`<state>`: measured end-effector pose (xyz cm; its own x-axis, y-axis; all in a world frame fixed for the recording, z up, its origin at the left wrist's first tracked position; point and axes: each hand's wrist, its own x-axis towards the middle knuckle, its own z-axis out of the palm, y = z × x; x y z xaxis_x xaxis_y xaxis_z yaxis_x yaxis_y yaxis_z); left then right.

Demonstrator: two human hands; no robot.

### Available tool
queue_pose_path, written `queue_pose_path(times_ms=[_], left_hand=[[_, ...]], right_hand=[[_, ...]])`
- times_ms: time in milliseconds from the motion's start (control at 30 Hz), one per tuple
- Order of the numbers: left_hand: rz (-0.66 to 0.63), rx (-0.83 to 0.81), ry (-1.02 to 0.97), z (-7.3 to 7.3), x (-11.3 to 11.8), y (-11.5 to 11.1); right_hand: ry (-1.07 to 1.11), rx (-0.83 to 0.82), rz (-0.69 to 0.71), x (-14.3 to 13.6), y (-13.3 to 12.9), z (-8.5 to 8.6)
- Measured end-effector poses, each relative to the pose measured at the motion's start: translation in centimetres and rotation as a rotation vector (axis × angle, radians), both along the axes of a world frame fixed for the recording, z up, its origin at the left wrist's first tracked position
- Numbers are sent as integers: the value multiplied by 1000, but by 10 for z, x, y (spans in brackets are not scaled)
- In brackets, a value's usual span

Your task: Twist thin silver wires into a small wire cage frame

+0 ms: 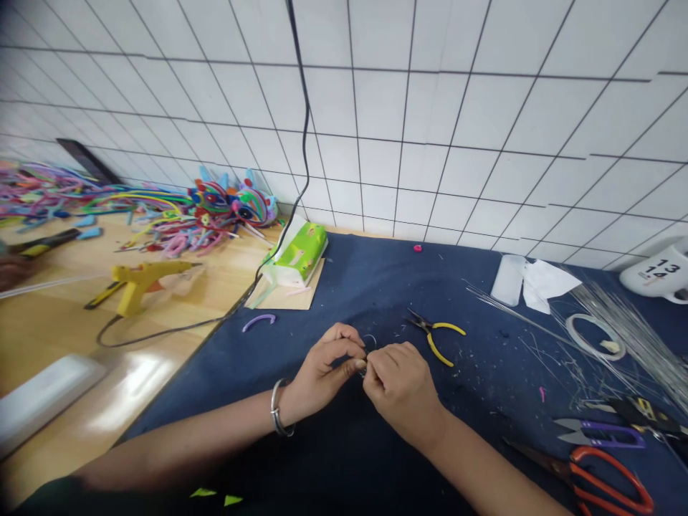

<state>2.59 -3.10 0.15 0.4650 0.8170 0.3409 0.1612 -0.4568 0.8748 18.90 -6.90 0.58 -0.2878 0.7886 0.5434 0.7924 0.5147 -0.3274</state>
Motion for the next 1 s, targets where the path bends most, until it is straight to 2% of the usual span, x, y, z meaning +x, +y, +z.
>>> queue_pose_path(times_ms=[133, 233, 333, 400, 500, 600, 733, 867, 1000], left_hand=[[-56, 56, 58, 3, -2, 3], [-136, 115, 129, 7, -2, 3], [-147, 156, 216, 8, -1, 3], [-123, 178, 254, 7, 0, 3], [-92, 191, 274, 6, -1, 5], [-132, 166, 255, 8, -4, 9], [-181, 125, 235, 12, -8, 13], [-190, 3, 228, 10, -10, 14], [-247, -159, 154, 7, -12, 12]], right_hand=[[116, -54, -29, -1, 2, 8], [228, -167, -62, -1, 1, 14], [251, -234, -63, 0, 1, 16], [198, -184, -57, 3, 2, 16], [66, -19, -68, 15, 6, 18], [-10, 79, -125, 31, 13, 25], [-70, 107, -175, 46, 21, 29], [-78, 83, -176, 46, 23, 20], [-38, 12, -75, 33, 17, 7]])
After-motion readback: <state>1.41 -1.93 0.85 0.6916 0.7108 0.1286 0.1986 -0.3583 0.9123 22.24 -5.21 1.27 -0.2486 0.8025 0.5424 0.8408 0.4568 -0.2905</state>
